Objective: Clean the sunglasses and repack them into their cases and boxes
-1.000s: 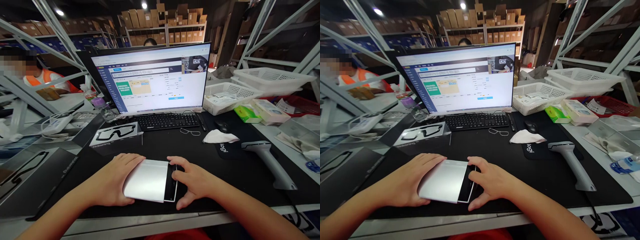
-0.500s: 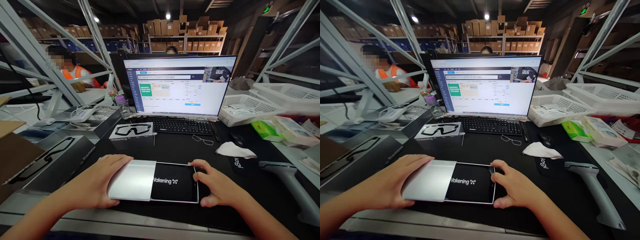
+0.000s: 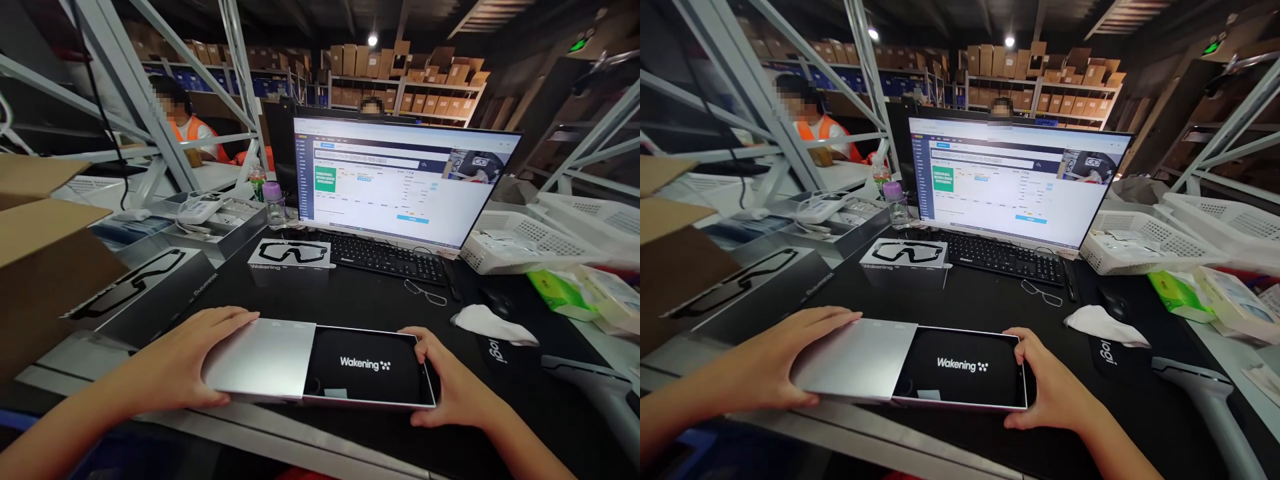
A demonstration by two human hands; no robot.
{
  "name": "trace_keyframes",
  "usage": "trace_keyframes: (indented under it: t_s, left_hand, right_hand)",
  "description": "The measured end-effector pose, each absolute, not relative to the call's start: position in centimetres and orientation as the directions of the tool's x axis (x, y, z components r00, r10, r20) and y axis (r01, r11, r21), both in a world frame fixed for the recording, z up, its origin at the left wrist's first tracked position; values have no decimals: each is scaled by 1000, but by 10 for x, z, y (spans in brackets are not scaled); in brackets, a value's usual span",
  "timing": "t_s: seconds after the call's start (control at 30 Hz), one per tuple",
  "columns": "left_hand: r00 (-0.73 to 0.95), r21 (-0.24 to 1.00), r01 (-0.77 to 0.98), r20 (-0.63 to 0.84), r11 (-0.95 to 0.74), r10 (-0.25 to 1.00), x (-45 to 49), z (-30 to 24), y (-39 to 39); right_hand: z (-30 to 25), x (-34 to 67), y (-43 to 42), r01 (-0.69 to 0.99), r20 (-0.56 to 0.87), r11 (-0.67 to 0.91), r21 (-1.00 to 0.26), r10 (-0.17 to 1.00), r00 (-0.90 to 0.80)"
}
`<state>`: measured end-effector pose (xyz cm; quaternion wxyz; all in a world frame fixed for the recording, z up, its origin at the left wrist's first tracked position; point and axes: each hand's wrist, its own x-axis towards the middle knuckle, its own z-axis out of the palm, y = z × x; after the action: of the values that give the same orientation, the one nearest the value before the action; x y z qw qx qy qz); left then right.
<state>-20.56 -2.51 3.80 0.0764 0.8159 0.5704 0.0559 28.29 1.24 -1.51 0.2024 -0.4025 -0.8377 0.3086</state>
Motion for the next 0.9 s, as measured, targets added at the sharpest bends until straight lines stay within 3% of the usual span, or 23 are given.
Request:
trace_keyframes:
  t_s: [0.1, 0.2, 0.33, 0.43, 0.5, 0.6, 0.7, 0.8, 0.9]
  left_hand:
    - [276, 185, 943, 24, -275, 961, -224, 35, -34]
    - [191, 234, 950, 87, -206, 978, -245, 32, -48]
    - [75, 496, 858, 134, -133, 988, -271, 13, -74]
    - [22, 707, 704, 70, -65, 997, -276, -14, -86]
    - [11, 762, 646, 39, -37, 999, -271, -32, -86]
    - [1, 763, 645, 54, -42, 999, -260, -49, -77]
    - [-49, 758, 648, 132, -69, 990, -248, -50, -68]
    - [-52, 688, 698, 327, -200, 944, -234, -32, -69]
    - [-27, 500, 813, 547, -300, 837, -211, 2, -78]
  right_hand:
    - [-16, 293, 17, 585, 111, 492, -645, 817, -565]
    - [-21, 308, 28, 542, 162, 464, -701, 844, -512]
    - [-30, 320, 36, 498, 85, 367, -786, 862, -500]
    - [-34, 321, 36, 602, 18, 374, -705, 859, -512]
    - [-33, 319, 36, 644, 11, 391, -658, 860, -510]
    - [-29, 313, 35, 620, 51, 377, -688, 877, -478]
    - [-25, 304, 35, 558, 59, 261, -788, 934, -353]
    - [-22, 295, 33, 385, -117, -35, -922, 974, -193]
    - [-22, 291, 29, 195, -380, -364, -911, 923, -54]
